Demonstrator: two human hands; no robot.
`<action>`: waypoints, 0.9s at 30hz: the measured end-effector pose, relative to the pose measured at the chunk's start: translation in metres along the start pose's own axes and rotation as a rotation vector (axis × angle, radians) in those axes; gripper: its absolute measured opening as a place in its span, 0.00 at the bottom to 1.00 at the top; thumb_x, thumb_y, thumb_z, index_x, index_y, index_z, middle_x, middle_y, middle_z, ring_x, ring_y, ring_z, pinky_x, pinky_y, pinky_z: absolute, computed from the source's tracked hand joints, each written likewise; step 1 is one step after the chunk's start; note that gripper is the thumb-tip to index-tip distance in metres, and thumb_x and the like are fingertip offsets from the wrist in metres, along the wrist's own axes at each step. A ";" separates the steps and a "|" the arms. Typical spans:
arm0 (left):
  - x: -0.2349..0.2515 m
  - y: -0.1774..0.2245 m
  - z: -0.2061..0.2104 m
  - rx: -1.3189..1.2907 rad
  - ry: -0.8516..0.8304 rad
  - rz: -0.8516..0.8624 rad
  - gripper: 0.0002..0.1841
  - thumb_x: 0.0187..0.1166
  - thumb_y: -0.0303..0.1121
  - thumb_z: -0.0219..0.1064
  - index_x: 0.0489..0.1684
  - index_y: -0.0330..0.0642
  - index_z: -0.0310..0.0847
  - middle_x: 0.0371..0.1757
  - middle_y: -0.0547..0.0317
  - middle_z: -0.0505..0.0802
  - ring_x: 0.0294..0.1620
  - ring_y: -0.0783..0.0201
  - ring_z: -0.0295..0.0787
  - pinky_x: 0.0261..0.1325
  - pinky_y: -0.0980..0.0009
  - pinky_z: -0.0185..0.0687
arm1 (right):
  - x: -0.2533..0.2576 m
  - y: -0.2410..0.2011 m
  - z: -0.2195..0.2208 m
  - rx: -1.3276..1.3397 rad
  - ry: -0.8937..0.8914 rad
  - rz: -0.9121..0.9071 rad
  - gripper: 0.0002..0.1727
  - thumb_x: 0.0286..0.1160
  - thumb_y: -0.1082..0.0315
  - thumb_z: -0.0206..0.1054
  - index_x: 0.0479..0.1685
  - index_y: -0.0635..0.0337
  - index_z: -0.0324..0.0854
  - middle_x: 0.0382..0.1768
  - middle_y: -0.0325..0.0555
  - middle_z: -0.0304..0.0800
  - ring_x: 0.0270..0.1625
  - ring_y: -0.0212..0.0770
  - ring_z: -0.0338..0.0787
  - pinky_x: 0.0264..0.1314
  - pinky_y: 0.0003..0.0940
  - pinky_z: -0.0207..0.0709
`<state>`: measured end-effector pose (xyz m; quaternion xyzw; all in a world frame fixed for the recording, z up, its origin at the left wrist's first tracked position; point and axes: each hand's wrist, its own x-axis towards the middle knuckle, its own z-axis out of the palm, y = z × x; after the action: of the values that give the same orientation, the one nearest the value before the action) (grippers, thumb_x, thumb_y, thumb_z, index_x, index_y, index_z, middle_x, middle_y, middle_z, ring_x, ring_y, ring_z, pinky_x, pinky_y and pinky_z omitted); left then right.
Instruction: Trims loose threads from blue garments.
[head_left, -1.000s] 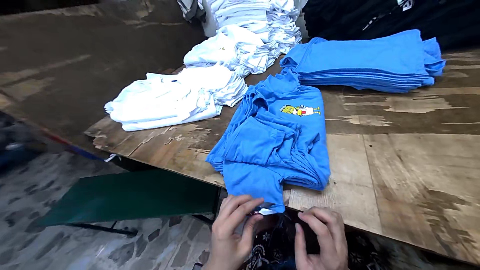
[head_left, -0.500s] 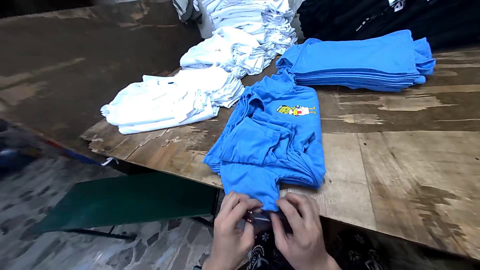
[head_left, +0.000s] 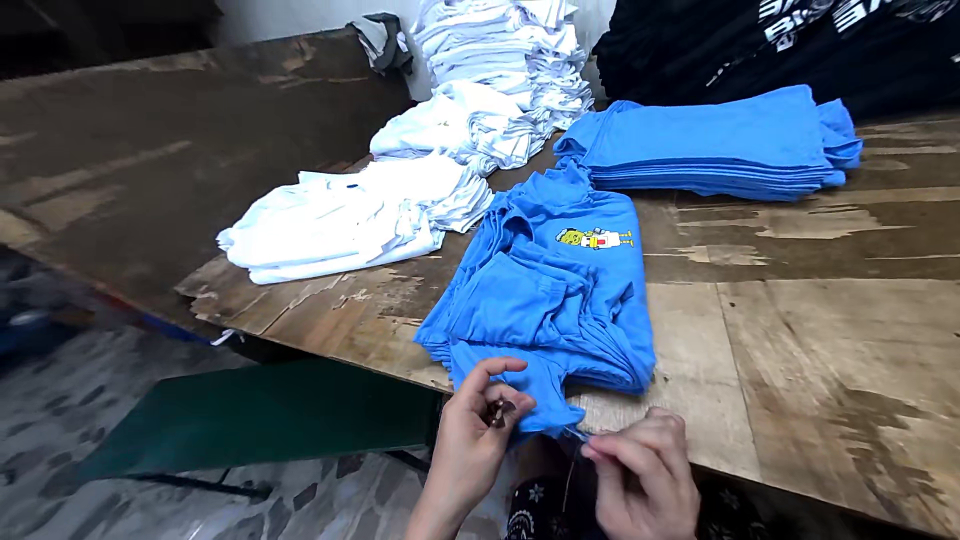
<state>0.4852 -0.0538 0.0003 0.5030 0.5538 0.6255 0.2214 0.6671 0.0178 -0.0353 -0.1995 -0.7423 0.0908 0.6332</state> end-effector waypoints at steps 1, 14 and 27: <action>-0.001 0.000 0.002 0.006 0.004 0.003 0.16 0.78 0.30 0.71 0.63 0.39 0.81 0.31 0.65 0.94 0.28 0.74 0.88 0.34 0.79 0.84 | -0.001 -0.002 0.004 -0.044 -0.017 -0.004 0.10 0.76 0.47 0.72 0.44 0.37 0.83 0.41 0.27 0.80 0.49 0.27 0.81 0.69 0.33 0.70; -0.036 0.008 -0.021 0.717 0.138 0.644 0.08 0.80 0.43 0.73 0.53 0.63 0.90 0.47 0.74 0.93 0.50 0.71 0.85 0.63 0.65 0.72 | -0.014 -0.001 -0.016 -0.088 -0.094 -0.210 0.07 0.79 0.60 0.69 0.50 0.37 0.88 0.45 0.23 0.84 0.50 0.29 0.75 0.70 0.34 0.55; -0.032 -0.010 -0.010 0.932 0.187 0.843 0.11 0.82 0.37 0.67 0.59 0.59 0.86 0.49 0.69 0.90 0.49 0.64 0.78 0.62 0.63 0.63 | -0.008 -0.012 -0.027 -0.256 -0.231 -0.004 0.26 0.71 0.33 0.66 0.19 0.42 0.83 0.15 0.31 0.74 0.32 0.34 0.75 0.64 0.43 0.58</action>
<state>0.4860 -0.0824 -0.0199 0.6646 0.5393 0.3936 -0.3355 0.6926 0.0000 -0.0330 -0.2653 -0.8161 0.0168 0.5131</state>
